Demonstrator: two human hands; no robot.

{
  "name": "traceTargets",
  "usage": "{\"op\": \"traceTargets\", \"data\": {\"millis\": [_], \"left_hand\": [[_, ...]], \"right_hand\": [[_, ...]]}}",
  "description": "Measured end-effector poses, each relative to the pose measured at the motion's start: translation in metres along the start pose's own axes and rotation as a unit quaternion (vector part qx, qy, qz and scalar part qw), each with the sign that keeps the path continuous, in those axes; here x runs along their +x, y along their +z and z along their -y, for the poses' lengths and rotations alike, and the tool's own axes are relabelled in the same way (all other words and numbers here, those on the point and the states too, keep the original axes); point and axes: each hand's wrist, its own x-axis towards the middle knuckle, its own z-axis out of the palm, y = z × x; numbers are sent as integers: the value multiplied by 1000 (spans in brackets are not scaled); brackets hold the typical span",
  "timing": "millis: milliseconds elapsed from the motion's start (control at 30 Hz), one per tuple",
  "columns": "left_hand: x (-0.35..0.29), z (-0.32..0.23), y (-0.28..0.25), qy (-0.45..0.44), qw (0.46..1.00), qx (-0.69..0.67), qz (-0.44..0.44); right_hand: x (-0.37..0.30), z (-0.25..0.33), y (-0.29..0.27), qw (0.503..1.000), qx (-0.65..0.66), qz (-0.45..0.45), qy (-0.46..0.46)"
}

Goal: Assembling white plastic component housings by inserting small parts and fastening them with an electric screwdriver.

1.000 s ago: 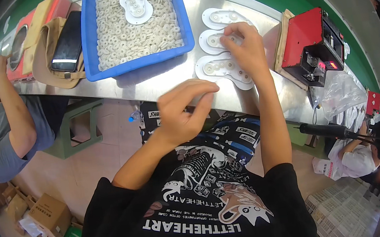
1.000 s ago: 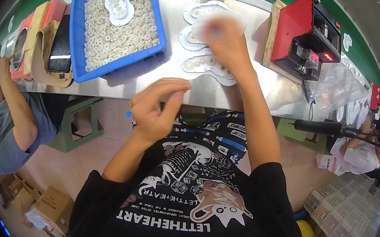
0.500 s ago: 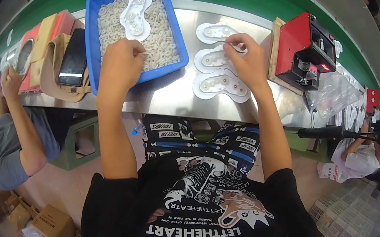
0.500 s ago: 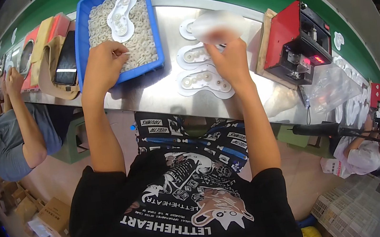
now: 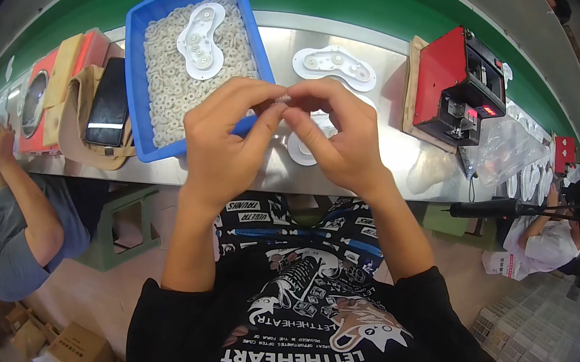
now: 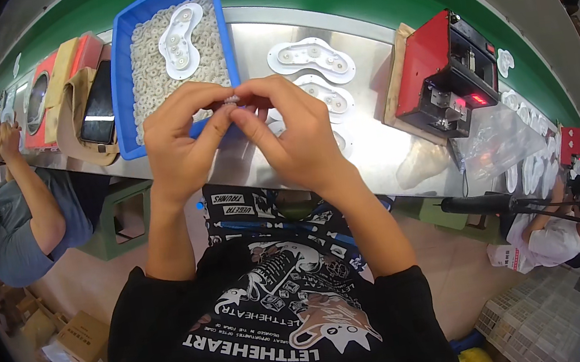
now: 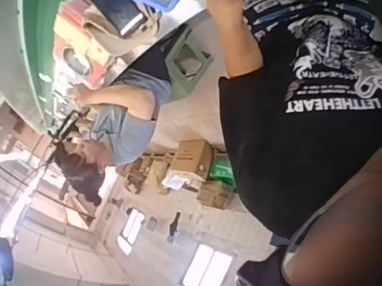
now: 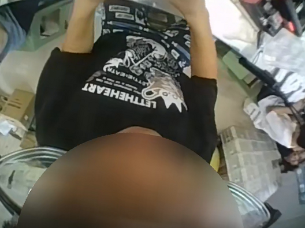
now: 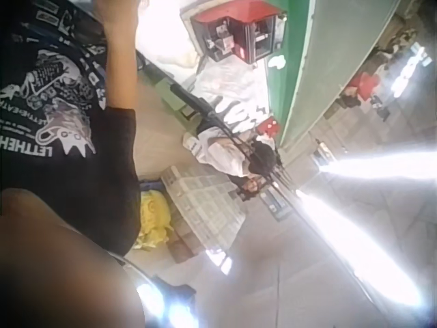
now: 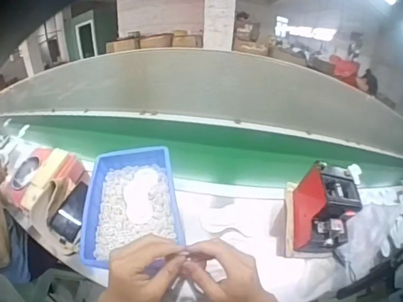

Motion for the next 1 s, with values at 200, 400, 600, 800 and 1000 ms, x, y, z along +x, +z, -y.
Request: {"op": "traceTargets", "data": {"millis": [200, 400, 600, 800, 1000], "left_hand": [[-18, 7, 18, -50, 998, -25, -11], [-44, 2, 28, -40, 997, 10, -63], [-61, 9, 30, -33, 998, 29, -50], [-91, 47, 45, -102, 993, 48, -47], [-88, 49, 47, -114, 992, 39, -47]], "right_hand": [[-9, -12, -3, 981, 142, -28, 126], [-10, -7, -16, 943, 220, 80, 237], [25, -50, -57, 983, -110, -22, 143], [39, -151, -74, 976, -217, 12, 24], [33, -173, -65, 980, -139, 24, 139]]}}
